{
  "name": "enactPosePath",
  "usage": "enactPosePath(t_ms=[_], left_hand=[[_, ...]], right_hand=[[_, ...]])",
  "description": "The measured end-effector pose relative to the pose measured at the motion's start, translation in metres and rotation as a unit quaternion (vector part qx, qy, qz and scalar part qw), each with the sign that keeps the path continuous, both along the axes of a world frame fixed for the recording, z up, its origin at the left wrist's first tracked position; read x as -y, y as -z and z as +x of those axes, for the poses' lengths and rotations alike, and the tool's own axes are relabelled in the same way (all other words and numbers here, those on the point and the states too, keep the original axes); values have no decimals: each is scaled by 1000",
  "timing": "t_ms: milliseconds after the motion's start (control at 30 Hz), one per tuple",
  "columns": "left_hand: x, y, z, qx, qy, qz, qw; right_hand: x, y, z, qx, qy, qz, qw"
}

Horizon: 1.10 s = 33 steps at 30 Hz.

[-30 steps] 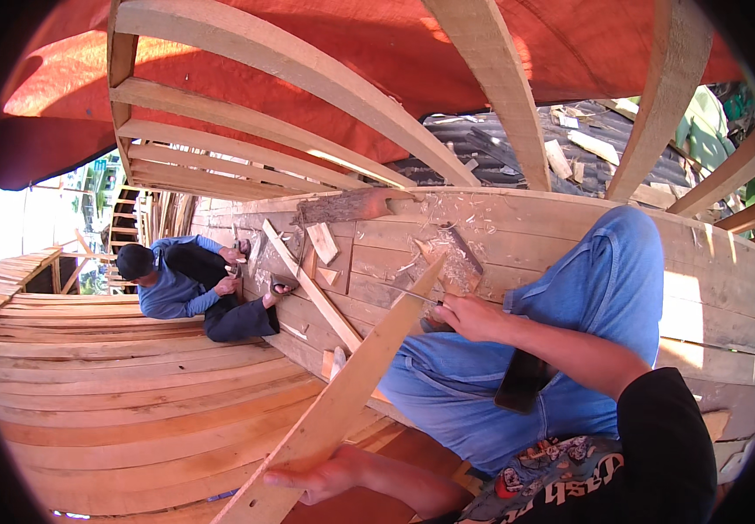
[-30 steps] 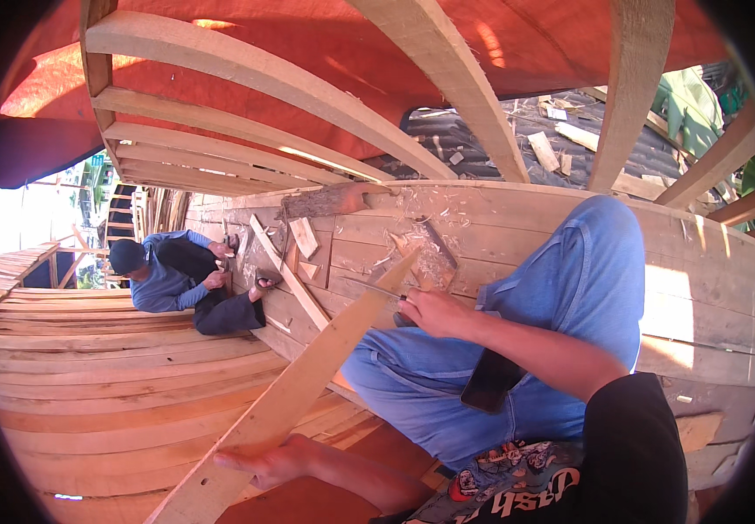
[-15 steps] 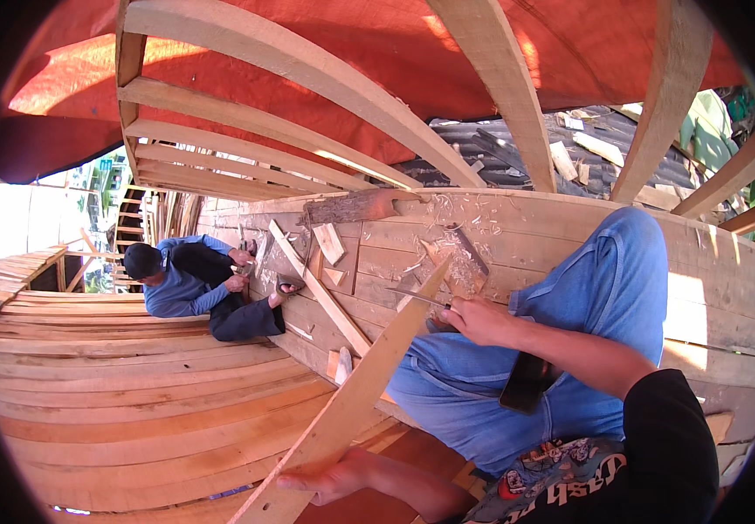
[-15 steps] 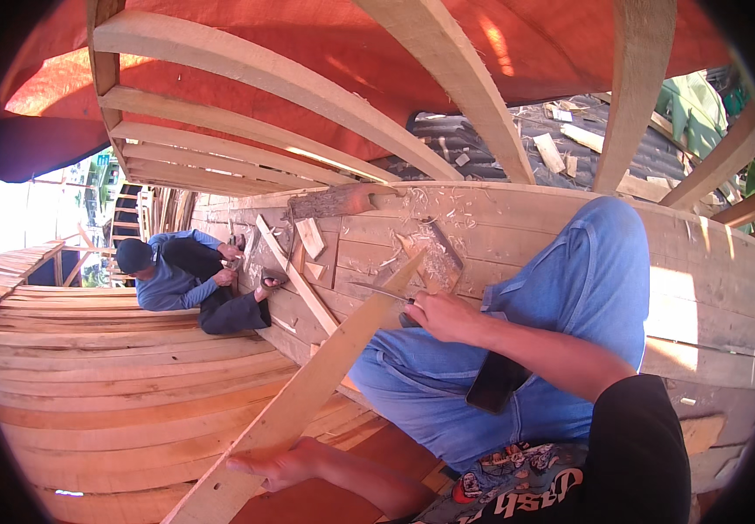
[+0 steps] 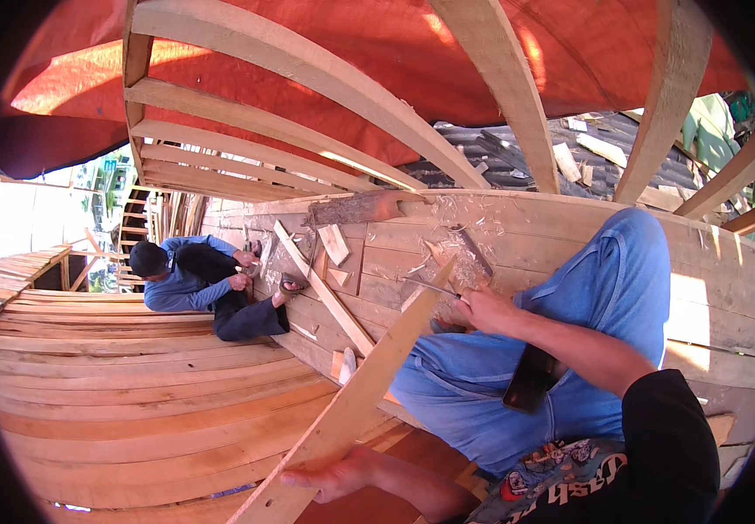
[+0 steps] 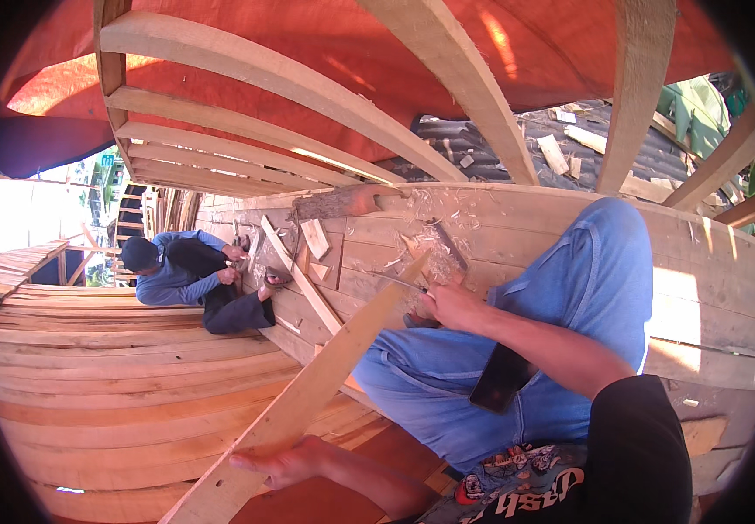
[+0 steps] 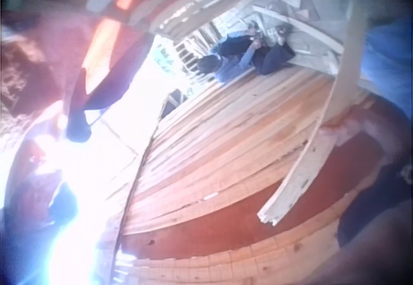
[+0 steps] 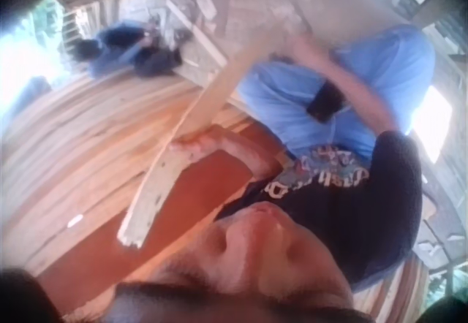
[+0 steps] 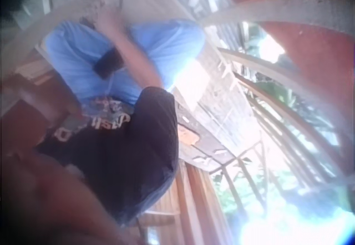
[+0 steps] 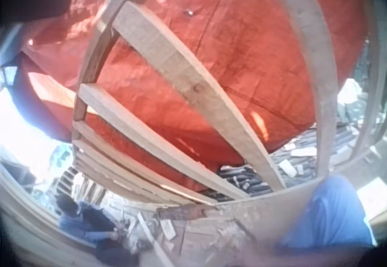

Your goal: The person uses a hand plane to shave wood shavings from the edge of a long wooden plank while sitting on a wooden floor.

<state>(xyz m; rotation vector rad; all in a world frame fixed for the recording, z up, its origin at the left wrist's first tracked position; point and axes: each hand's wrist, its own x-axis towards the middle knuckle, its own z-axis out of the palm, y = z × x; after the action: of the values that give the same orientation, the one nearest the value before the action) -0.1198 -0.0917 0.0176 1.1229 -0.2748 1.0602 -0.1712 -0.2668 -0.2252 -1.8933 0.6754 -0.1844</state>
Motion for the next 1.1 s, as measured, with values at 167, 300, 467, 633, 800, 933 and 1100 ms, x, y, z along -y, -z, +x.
enactPosePath(t_ms=[167,300,467,633,800,933,1100], left_hand=[[4,-2,-1,-13,11,-18,1000],[-3,-2,7,-20,11,-13,1000],[-4,3,6,-27,17,-28,999],[-2,-1,4,0,2,-20,1000],[-3,0,7,-24,-7,-15,1000],[-9,5,7,-29,20,-13,999],[-5,1,7,-10,7,-7,1000]], right_hand=[[7,10,2,25,16,-13,999],[-1,-7,1,30,-23,3,999],[12,35,2,-5,37,-15,999],[-1,13,7,11,38,8,999],[0,11,5,-9,35,8,999],[12,21,-2,-30,2,8,1000],[-3,9,3,8,14,7,1000]])
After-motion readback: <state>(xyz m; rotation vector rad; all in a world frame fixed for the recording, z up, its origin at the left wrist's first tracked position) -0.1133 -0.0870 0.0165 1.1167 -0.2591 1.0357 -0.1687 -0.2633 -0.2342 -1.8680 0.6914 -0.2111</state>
